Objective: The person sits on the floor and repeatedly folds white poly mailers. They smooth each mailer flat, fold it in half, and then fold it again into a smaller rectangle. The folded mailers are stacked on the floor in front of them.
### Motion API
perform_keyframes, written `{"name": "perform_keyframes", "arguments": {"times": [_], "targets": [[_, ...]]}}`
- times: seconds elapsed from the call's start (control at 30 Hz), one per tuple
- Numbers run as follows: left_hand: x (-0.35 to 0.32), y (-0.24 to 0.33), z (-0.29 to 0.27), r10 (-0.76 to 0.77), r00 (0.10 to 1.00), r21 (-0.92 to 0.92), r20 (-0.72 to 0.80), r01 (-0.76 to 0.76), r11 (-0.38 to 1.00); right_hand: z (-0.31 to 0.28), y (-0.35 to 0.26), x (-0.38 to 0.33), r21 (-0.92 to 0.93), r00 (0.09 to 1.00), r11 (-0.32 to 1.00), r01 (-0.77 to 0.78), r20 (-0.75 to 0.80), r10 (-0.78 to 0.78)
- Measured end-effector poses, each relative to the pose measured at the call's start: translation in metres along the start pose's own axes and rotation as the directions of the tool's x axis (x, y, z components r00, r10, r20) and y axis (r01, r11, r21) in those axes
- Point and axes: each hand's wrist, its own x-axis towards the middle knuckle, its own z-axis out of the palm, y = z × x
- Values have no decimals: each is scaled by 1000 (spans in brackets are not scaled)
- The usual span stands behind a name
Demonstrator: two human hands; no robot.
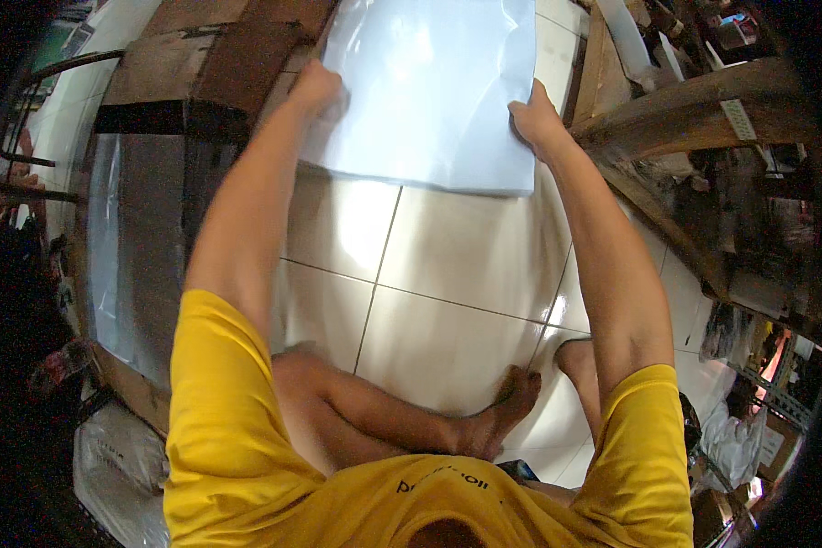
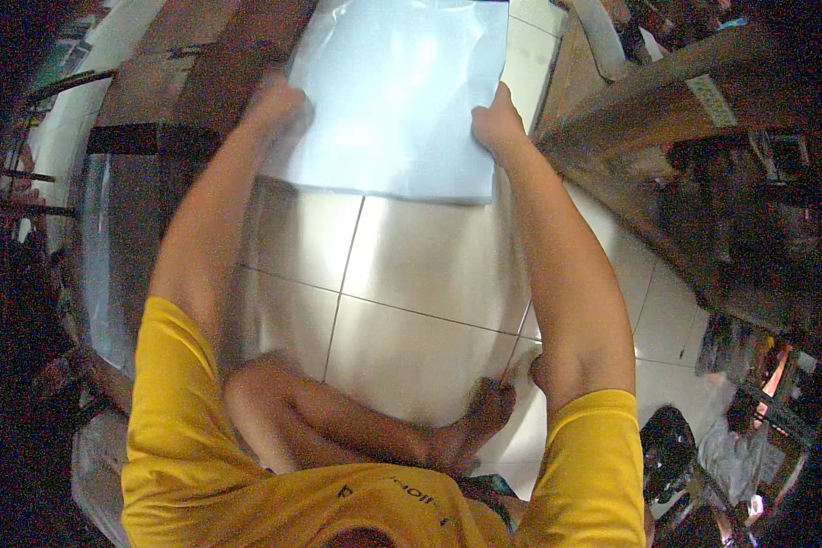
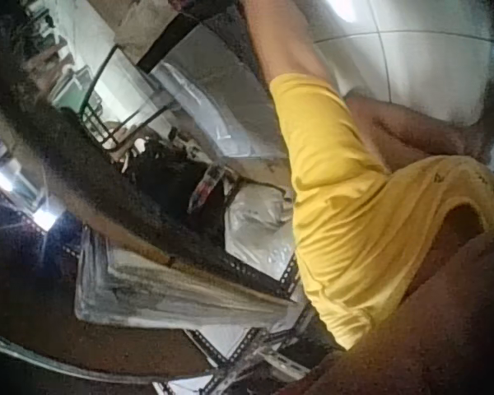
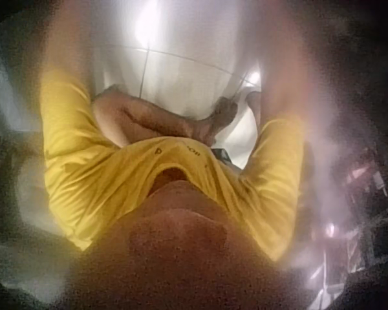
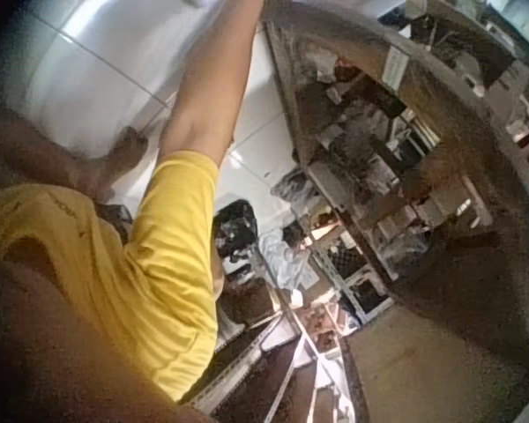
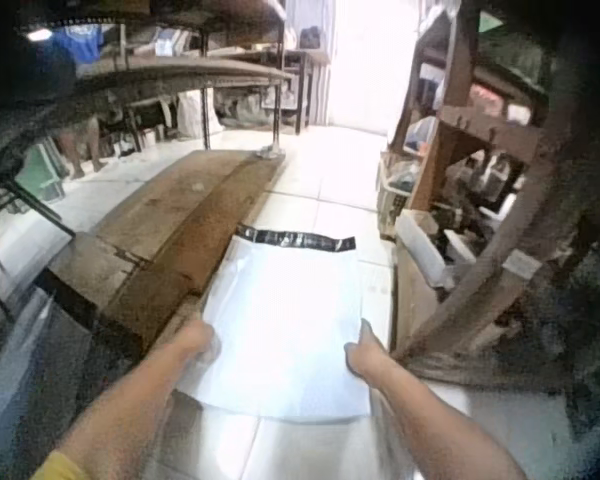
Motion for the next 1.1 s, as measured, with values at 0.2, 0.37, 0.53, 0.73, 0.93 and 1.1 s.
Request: {"name": "perform_keyframes", "arguments": {"times": [0.2,0.37,0.53,0.73,0.93,1.1], "targets": [[-127,-24,47,-202,979,-290,-24,187,939,-34,4,-61,-297,986,945,136,134,-99],[-275,-10,84,-251,966,-508,-57,188,840,-71,10,-137,-403,968,899,172,238,-78],[-372,60,78,-411,909,-796,67,296,527,-111,8,-169,-428,930,858,284,340,-139],[-402,61,150,-473,881,-870,9,240,430,-142,0,-198,-513,892,757,405,403,-204],[-501,161,145,-541,808,-846,231,442,298,-189,69,-217,-528,915,787,318,389,-109],[-582,120,209,-577,769,-767,277,538,349,-205,157,-245,-479,884,776,411,417,-211]]}}
